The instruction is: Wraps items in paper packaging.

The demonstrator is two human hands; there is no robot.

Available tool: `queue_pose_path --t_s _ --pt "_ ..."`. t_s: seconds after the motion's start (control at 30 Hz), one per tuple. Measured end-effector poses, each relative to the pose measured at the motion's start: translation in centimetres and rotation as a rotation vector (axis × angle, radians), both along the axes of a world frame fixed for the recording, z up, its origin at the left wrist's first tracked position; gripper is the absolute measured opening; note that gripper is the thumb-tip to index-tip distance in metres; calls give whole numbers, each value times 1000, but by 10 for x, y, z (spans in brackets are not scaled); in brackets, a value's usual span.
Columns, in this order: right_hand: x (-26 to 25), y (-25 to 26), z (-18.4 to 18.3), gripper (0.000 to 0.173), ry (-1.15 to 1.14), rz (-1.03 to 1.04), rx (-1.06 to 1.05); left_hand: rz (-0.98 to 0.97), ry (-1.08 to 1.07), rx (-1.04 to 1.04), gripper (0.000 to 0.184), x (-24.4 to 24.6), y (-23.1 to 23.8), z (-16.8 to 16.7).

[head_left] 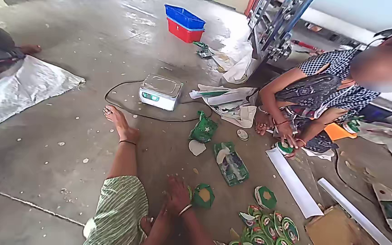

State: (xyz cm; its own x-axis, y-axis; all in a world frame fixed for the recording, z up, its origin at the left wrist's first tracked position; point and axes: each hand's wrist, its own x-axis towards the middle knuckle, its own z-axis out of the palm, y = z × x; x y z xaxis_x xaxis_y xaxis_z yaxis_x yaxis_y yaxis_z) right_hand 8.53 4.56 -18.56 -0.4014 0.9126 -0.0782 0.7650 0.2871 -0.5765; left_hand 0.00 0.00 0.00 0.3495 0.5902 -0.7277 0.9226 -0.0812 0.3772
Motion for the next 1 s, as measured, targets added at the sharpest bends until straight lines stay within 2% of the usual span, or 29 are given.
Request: queue_pose_path --t_s 0.07,0.1,0.13,0.2,0.27,0.33,0.37,0.4,0.47,0.53,0.6,0.63,0.67,0.7,0.73,0.87,1.0 --pt "-3 2 -1 63 -47 -119 -21 -24 -49 133 59 -10 -16 -107" --pt "-4 3 -2 66 -79 -173 -42 -28 -92 204 65 -13 -25 -141" --pt "-5 3 -4 67 -86 -224 -48 -39 -109 216 69 -14 -28 -156" --pt "-7 3 -5 68 -50 -308 -47 -58 -111 206 70 -14 -27 -157" --pt "-4 6 4 67 62 -349 -137 -56 -123 203 76 -13 -26 -153" --pt "6 12 12 59 363 -408 -255 16 -194 186 83 -16 -19 -147" --pt "15 14 13 62 607 -445 -289 111 -277 248 73 -19 -15 -143" --pt "23 16 15 68 793 -501 -255 225 -353 362 61 -20 -12 -142" --pt "33 17 17 71 927 -656 -33 361 -386 536 52 -9 3 -144" --pt "35 14 18 71 911 -837 175 295 -296 501 52 11 20 -139" --pt "37 10 22 78 893 -885 238 214 -230 480 51 29 29 -147" --pt "40 7 24 80 885 -874 253 228 -234 628 49 35 27 -168" --pt "44 6 27 80 886 -867 252 251 -246 893 46 41 25 -199" --pt "48 6 30 76 895 -883 237 263 -250 1067 45 44 26 -219" --pt "49 4 31 73 902 -923 221 258 -249 1129 46 44 25 -229" --pt "50 -3 36 64 903 -985 179 239 -239 977 58 43 21 -219" --pt "75 -24 51 60 971 -1104 135 287 -324 580 109 24 22 -181"
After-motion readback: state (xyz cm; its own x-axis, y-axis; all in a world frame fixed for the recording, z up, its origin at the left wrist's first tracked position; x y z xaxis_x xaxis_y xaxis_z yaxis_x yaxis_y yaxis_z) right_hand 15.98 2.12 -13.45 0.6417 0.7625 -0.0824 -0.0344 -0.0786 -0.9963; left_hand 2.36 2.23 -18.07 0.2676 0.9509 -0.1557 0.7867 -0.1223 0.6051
